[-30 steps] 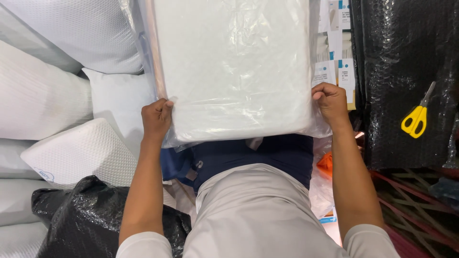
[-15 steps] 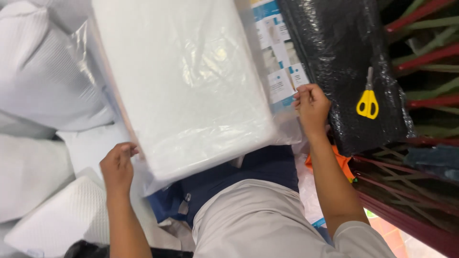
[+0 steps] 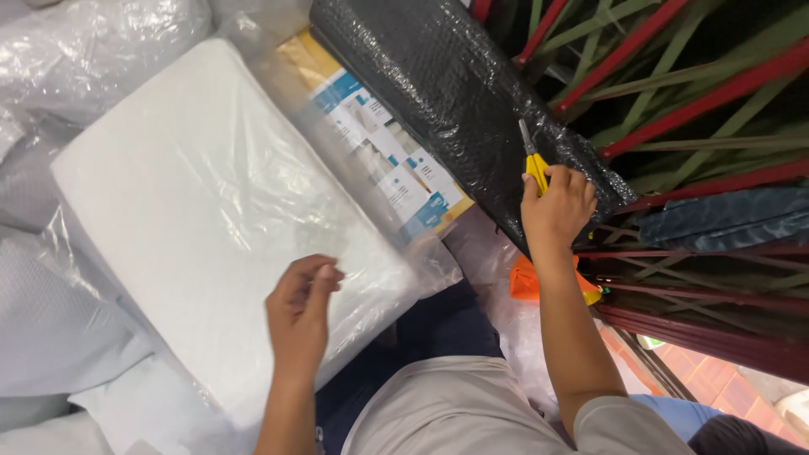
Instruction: Cleaning a pillow with a lint roller and placing it into a plastic bag for packaging.
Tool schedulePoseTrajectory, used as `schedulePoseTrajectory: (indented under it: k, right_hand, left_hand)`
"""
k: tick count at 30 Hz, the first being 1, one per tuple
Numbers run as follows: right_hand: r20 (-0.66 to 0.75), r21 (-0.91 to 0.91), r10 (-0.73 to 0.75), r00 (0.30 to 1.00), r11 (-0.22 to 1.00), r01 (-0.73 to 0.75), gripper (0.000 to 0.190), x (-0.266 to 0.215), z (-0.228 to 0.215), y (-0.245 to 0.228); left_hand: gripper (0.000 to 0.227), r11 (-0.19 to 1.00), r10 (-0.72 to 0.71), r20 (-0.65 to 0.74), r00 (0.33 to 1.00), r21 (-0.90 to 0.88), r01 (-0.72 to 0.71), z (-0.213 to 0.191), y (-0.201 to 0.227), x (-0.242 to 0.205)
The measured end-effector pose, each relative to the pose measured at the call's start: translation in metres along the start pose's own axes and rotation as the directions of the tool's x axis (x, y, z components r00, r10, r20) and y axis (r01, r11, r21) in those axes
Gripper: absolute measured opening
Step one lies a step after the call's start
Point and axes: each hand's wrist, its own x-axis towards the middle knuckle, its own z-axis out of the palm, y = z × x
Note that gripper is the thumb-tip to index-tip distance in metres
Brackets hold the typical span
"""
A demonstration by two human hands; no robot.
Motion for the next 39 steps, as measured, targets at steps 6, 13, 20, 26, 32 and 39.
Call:
schedulePoseTrajectory:
  k: [6,13,20,26,32,39]
  right_hand:
    - [0.103,0.143,0.0,0.995,0.99,-0.015,0.028,0.001,0.024,0.019]
    - [0.163,0.25,0.0,0.987,0.967,-0.041,0.023,0.01,0.014,0.035]
    - [0.381,0.616,0.225,0.897,0.662,-0.428,0.03,0.026,-0.019,0.056]
    - [0.513,0.718,0.217,0.831,0.421,-0.554,0.027,0.029,-0.03,0.069]
    - [0.555,0.716,0.11,0.825,0.442,-0.541,0.025,0.038,-0.041,0.074]
    - [0.73,0.609,-0.092,0.677,0.538,-0.583,0.037,0.044,-0.063,0.07]
  left_hand:
    - [0.015,0.983,-0.032,0.287,0.957,-0.162,0.082,0.113,0.021,0.053]
    - [0.034,0.886,-0.206,0.397,0.894,-0.313,0.343,0.222,0.027,0.113]
    - [0.059,0.798,-0.333,0.427,0.841,-0.348,0.492,0.306,0.01,0.159]
    - [0.065,0.747,-0.349,0.431,0.832,-0.408,0.525,0.361,-0.003,0.173]
    - [0.048,0.73,-0.32,0.397,0.86,-0.475,0.491,0.364,-0.017,0.171]
    - [0.034,0.676,-0.291,0.375,0.88,-0.57,0.467,0.333,-0.038,0.142]
